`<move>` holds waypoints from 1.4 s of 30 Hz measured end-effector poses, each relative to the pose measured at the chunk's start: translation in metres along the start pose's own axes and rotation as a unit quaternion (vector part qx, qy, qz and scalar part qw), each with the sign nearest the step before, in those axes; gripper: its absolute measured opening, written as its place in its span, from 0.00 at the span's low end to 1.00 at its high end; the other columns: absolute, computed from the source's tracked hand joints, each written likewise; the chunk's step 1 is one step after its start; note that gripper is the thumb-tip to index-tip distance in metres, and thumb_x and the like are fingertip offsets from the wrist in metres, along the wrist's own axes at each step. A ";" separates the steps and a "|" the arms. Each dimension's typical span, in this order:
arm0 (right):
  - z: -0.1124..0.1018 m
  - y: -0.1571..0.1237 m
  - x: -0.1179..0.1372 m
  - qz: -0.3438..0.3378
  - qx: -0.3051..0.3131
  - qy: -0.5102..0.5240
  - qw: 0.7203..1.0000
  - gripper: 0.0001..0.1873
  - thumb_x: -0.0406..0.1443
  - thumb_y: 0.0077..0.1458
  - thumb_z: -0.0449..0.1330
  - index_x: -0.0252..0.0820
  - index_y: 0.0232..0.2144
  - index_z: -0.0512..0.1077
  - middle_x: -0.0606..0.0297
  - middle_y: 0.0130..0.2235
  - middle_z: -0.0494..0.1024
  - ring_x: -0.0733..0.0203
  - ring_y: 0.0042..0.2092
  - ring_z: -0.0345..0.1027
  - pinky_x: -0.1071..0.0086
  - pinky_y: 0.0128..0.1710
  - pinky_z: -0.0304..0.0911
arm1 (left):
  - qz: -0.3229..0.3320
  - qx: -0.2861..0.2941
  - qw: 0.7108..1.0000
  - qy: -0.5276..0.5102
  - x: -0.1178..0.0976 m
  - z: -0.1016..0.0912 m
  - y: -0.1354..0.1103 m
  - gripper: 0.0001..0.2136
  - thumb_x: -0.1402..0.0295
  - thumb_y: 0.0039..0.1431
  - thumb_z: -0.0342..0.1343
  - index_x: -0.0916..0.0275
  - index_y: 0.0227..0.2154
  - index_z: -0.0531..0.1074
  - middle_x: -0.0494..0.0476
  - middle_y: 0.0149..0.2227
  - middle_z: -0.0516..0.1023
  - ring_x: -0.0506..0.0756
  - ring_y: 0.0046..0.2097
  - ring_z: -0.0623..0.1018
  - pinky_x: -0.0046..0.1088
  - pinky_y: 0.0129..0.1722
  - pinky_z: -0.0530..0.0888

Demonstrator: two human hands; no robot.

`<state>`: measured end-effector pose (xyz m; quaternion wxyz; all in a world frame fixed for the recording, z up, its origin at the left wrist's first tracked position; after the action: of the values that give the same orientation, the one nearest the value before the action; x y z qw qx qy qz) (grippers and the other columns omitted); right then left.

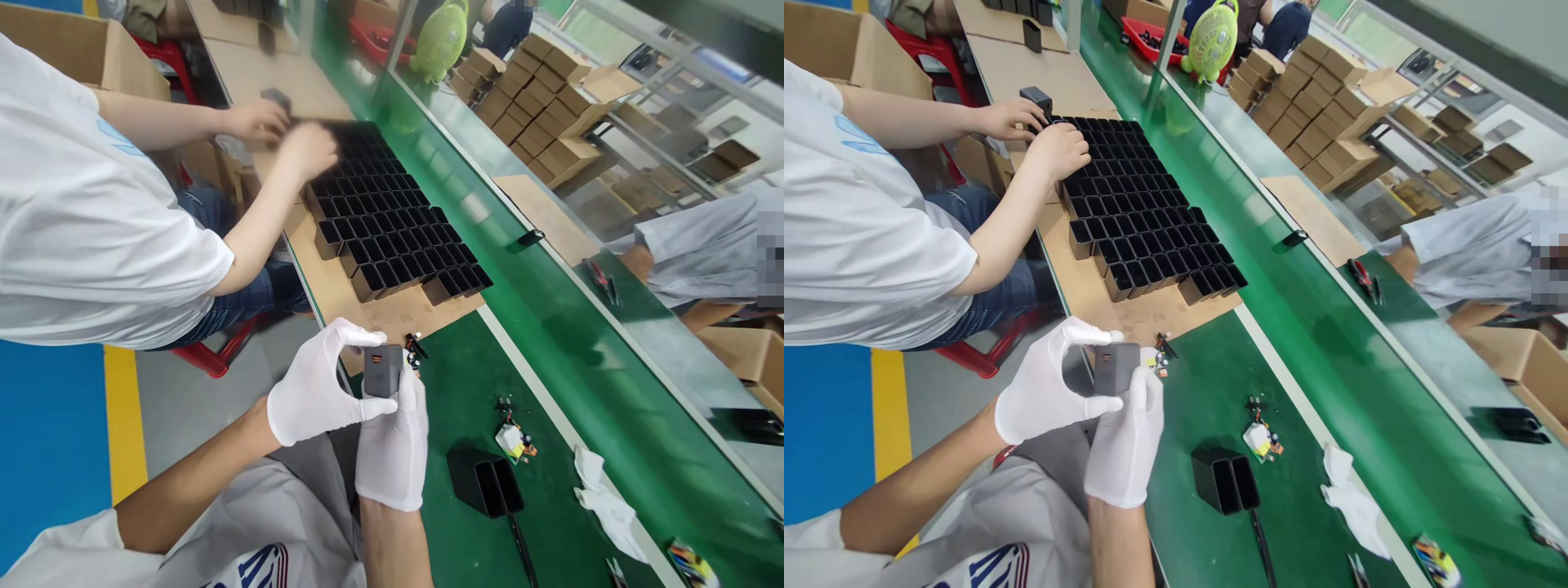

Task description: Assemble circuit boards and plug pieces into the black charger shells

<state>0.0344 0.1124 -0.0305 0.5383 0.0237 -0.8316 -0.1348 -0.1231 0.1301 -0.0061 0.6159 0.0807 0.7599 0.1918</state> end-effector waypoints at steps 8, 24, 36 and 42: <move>0.010 0.031 0.001 -0.211 -0.027 -0.030 0.977 0.07 0.31 0.65 0.69 0.50 0.42 0.82 0.61 0.46 0.87 0.54 0.48 0.82 0.50 0.55 0.79 | -0.068 0.101 0.988 -0.090 0.048 -0.008 0.010 0.16 0.71 0.64 0.66 0.62 0.54 0.76 0.61 0.50 0.87 0.59 0.51 0.88 0.39 0.55 0.84; 0.018 0.041 -0.011 -0.329 0.084 -0.088 0.936 0.32 0.22 0.66 0.67 0.53 0.66 0.74 0.54 0.64 0.81 0.51 0.62 0.80 0.55 0.61 0.79 | 0.092 0.095 0.990 -0.051 0.080 -0.013 0.012 0.11 0.71 0.71 0.63 0.61 0.54 0.78 0.68 0.57 0.86 0.62 0.60 0.86 0.41 0.60 0.84; 0.017 0.046 -0.020 -0.380 0.101 -0.167 0.904 0.29 0.28 0.69 0.65 0.50 0.69 0.71 0.51 0.63 0.82 0.48 0.60 0.82 0.55 0.57 0.81 | 0.150 0.059 0.987 0.025 0.091 -0.004 0.005 0.09 0.72 0.74 0.59 0.60 0.53 0.77 0.65 0.54 0.87 0.59 0.55 0.88 0.38 0.57 0.86; 0.017 0.050 -0.021 -0.424 0.080 -0.188 0.882 0.25 0.28 0.70 0.65 0.46 0.65 0.73 0.47 0.60 0.84 0.48 0.58 0.83 0.57 0.54 0.82 | 0.180 0.087 0.979 0.031 0.089 -0.004 0.016 0.08 0.71 0.74 0.60 0.59 0.52 0.77 0.64 0.52 0.87 0.58 0.53 0.89 0.37 0.54 0.86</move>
<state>0.0329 0.1672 -0.0430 0.2592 0.3911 -0.8357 -0.2853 -0.1496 0.1761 -0.0801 0.5379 0.2630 0.7656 0.2353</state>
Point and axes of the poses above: each hand's wrist, its own y-axis towards the middle knuckle, its own z-axis out of the palm, x = y × z, the point moved 3 cm from there along y, towards the middle knuckle
